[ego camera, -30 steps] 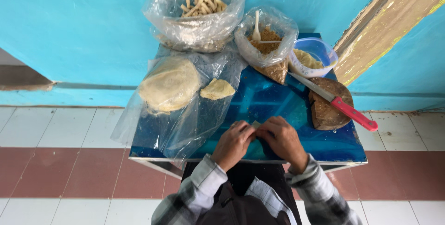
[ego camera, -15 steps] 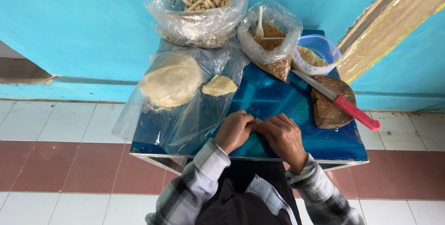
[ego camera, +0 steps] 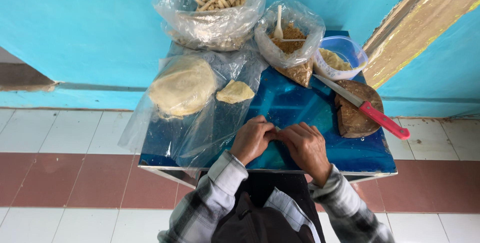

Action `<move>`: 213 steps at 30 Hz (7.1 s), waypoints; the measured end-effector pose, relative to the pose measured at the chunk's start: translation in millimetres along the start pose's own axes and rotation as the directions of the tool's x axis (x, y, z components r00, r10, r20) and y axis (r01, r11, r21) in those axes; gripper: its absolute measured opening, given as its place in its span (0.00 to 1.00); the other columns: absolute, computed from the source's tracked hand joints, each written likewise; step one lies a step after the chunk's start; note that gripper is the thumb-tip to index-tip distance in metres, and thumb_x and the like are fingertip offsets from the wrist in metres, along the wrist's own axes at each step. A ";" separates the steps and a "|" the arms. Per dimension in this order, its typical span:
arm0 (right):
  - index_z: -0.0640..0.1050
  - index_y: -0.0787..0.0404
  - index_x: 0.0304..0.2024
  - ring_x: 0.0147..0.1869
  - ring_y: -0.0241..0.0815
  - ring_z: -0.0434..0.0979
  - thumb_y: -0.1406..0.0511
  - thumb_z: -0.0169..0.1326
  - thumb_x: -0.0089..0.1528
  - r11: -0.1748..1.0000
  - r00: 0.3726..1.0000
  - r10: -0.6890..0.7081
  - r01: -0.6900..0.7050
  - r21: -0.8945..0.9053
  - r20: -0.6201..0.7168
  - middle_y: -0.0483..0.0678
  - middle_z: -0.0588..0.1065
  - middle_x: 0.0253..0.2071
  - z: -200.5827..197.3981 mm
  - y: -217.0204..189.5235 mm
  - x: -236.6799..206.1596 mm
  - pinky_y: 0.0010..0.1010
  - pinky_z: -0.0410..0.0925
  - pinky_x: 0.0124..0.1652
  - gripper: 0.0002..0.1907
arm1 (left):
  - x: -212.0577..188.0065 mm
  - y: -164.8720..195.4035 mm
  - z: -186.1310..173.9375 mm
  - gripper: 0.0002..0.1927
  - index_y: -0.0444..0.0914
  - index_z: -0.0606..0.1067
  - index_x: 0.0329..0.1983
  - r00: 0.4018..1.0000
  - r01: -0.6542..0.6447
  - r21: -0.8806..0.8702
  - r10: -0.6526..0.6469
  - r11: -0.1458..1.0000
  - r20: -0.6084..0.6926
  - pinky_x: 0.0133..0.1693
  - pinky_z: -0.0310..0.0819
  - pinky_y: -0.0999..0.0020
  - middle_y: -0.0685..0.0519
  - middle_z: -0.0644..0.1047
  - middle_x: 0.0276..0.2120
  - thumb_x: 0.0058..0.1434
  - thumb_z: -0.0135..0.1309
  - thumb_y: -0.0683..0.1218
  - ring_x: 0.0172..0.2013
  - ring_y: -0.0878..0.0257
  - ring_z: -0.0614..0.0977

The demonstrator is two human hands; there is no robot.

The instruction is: The person folds triangular pieces of thin dough around a spoonful of brown filling, pinching the edges closed by hand, and places each folded pastry on the table with a growing pile of finished pieces. They repeat this folding cycle continuously, occasionally reaching into the filling bag with a spoon.

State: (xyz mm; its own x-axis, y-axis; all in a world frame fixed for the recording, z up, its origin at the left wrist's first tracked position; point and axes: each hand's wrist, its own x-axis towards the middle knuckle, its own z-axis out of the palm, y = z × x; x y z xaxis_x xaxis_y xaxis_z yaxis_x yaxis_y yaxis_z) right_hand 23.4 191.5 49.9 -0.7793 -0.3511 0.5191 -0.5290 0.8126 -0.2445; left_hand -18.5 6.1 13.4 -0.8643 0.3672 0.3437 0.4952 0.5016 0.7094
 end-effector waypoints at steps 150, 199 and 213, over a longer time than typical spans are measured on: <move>0.86 0.60 0.45 0.45 0.36 0.82 0.69 0.63 0.58 0.877 0.934 -0.047 -0.131 0.462 0.353 0.48 0.83 0.45 103.5 48.8 155.4 0.30 0.72 0.46 0.12 | 54.0 -87.5 -21.7 0.13 0.34 0.77 0.45 0.675 0.218 -0.471 -0.481 0.855 -0.560 0.38 0.80 0.61 0.44 0.83 0.35 0.61 0.61 0.47 0.36 0.53 0.87; 0.80 0.66 0.41 0.29 0.32 0.79 0.64 0.60 0.62 0.459 0.784 0.349 -0.620 0.637 0.512 0.47 0.80 0.29 113.5 46.4 165.7 0.23 0.71 0.29 0.11 | 49.9 -75.9 -27.5 0.04 0.35 0.75 0.41 0.704 0.246 -0.685 -0.612 0.686 -0.360 0.24 0.75 0.72 0.51 0.81 0.31 0.68 0.53 0.41 0.27 0.67 0.83; 0.84 0.59 0.45 0.38 0.38 0.83 0.64 0.66 0.59 0.941 0.973 0.189 -0.218 0.260 0.131 0.50 0.82 0.37 109.1 53.7 161.4 0.32 0.75 0.40 0.13 | 52.4 -87.7 -18.3 0.04 0.33 0.74 0.40 0.695 0.207 -0.598 -0.546 0.775 -0.467 0.27 0.76 0.68 0.48 0.81 0.30 0.68 0.53 0.41 0.25 0.63 0.84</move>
State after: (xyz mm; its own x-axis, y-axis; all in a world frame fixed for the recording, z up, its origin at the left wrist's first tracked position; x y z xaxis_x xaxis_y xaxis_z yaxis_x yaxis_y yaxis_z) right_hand -167.4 127.7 31.2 -0.9023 -0.2491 0.3518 -0.4155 0.7201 -0.5557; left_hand -108.9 -33.0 -19.6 -0.9126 -0.3844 0.1390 0.1521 -0.0037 0.9884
